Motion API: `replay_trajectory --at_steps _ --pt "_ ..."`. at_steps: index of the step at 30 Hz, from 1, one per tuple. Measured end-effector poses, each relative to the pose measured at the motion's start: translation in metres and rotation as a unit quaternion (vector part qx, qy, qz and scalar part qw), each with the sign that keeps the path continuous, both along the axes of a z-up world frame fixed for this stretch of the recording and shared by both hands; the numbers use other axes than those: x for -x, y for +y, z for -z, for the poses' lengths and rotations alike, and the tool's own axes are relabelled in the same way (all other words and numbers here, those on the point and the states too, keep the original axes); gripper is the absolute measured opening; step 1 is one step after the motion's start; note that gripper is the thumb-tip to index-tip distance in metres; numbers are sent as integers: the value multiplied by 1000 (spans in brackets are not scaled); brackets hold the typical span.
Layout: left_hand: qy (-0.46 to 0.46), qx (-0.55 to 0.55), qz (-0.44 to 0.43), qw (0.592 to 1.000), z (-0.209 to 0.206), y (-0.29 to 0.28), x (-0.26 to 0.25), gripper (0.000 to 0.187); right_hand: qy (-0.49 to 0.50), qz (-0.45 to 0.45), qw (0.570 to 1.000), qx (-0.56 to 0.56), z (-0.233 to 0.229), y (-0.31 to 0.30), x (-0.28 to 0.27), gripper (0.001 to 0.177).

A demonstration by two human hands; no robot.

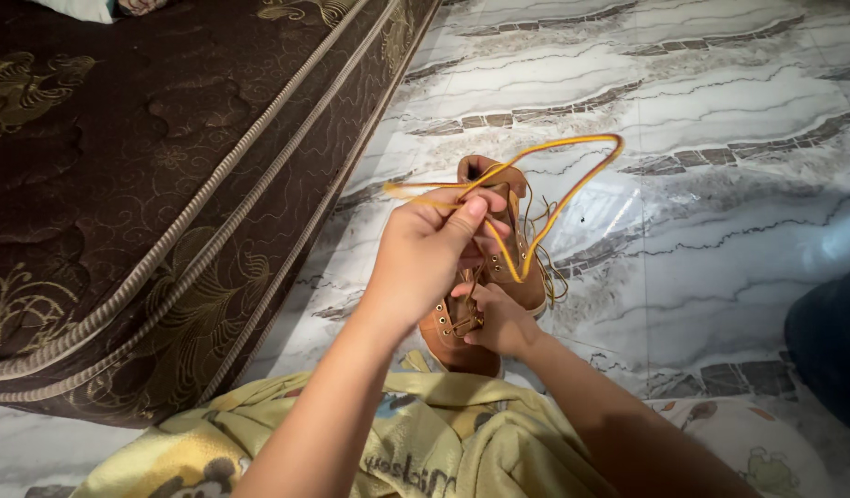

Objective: The person removes the laces from a pair of brown high-top shoes and then re-laces them. The person pulls the laces out of the eyelets, then threads them back through in a crisscross pattern.

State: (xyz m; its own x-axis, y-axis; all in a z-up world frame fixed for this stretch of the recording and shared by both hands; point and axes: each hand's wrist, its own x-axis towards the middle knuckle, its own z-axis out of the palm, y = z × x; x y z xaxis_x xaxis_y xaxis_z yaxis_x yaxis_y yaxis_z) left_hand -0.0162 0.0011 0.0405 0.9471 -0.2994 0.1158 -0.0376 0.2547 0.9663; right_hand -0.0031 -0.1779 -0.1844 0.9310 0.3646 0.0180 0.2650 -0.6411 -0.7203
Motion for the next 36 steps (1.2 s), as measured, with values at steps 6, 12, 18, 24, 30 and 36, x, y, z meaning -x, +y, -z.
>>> replay_trajectory --at_steps 6,12,18,24,30,36 --pt "17 -272 -48 961 1 24 -12 29 140 -15 987 78 -48 -5 -25 39" --pt "32 -315 -8 949 9 25 -2 24 365 -151 807 -438 -130 -11 -31 26" --pt "1 -226 -7 974 23 17 8 19 343 8 790 -507 -187 -7 -43 43" --pt "98 -311 28 945 63 38 34 25 223 149 859 -437 -228 -56 -49 36" --pt "76 -247 -73 963 92 59 6 32 190 165 967 -34 -242 -100 -42 33" --pt "-86 -5 -188 978 83 5 -60 49 127 122 941 -289 -218 -88 -39 34"
